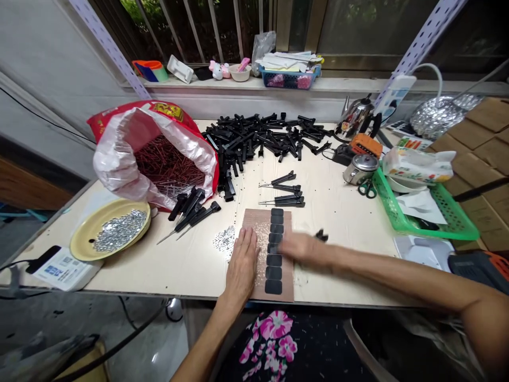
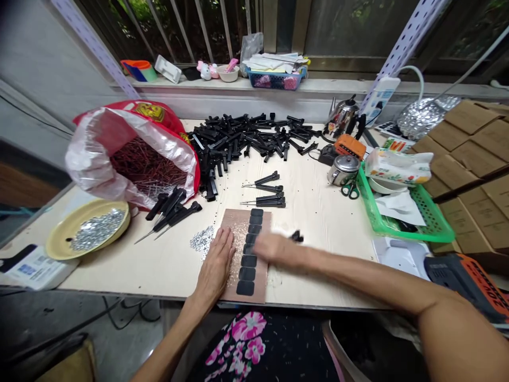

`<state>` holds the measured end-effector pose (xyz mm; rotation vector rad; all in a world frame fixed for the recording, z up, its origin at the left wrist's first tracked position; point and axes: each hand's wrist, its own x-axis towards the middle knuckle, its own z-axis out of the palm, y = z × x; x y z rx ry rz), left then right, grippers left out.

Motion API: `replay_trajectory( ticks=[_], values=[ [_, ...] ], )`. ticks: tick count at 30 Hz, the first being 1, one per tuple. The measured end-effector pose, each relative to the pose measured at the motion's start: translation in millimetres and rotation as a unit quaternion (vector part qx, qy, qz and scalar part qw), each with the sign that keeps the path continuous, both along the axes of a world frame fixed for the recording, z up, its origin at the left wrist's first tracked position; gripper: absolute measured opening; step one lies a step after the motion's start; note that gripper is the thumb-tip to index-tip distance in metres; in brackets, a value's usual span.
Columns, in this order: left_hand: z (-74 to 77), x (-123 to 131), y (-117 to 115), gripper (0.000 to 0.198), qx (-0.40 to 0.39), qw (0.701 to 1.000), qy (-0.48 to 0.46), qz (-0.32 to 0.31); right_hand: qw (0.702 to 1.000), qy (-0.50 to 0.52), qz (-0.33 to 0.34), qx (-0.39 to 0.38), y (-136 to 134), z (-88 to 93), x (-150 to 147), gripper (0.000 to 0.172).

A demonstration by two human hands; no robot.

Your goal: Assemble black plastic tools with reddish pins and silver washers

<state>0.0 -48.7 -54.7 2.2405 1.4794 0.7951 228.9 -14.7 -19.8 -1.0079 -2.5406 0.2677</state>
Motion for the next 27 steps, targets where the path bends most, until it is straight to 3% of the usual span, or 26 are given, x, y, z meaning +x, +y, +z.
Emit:
replay_trajectory(
  ticks=[2, 5, 7, 12, 15, 18, 21, 24, 27],
  values=[
    [-0.5, 1, 0, 0.044, -0.001, 1.0, 0.003, 0.0, 1.0, -0.003, 0.012, 0.004, -6, -0.6, -1, 0.031],
    [-0.5, 2, -1, 0.044, 0.001, 1.0, 0.016, -0.001, 0.994, -0.032, 0.106, 0.024, -16, 2.2, -4, 0.03],
    [-0.1, 3, -1, 0.044, 0.004, 1.0, 0.022, 0.005, 0.992, -0.034, 0.122, 0.024, -21, 5.7, -2, 0.03],
    [-0.4, 2, 0, 0.044, 0.008, 1.0, 0.026, 0.007, 0.998, -0.007, 0.003, -0.065, -27, 21.8, 37, 0.026],
    [-3.2, -1, -1, 0.044, 0.017, 0.999, 0.032, 0.008, 0.992, -0.054, -0.024, -0.115, -22, 33.7, 71, 0.025],
    [-4.6, -2, -3, 0.044, 0.023, 0.999, 0.036, 0.011, 0.991, -0.086, -0.045, -0.091, 0, 40.5, 79, 0.024],
    [1.9, -3, -2, 0.043, 0.025, 0.999, 0.027, 0.014, 0.992, -0.078, -0.102, -0.022, 41, 36.7, 52, 0.027],
    [21.1, -7, 10, 0.038, 0.049, 0.997, -0.001, 0.054, 0.983, -0.141, -0.12, 0.012, 84, 23.5, 10, 0.027],
    [47.8, -21, 30, 0.032, 0.073, 0.99, -0.015, 0.117, 0.966, -0.236, -0.102, -0.002, 115, 9.5, -18, 0.025]
  ],
)
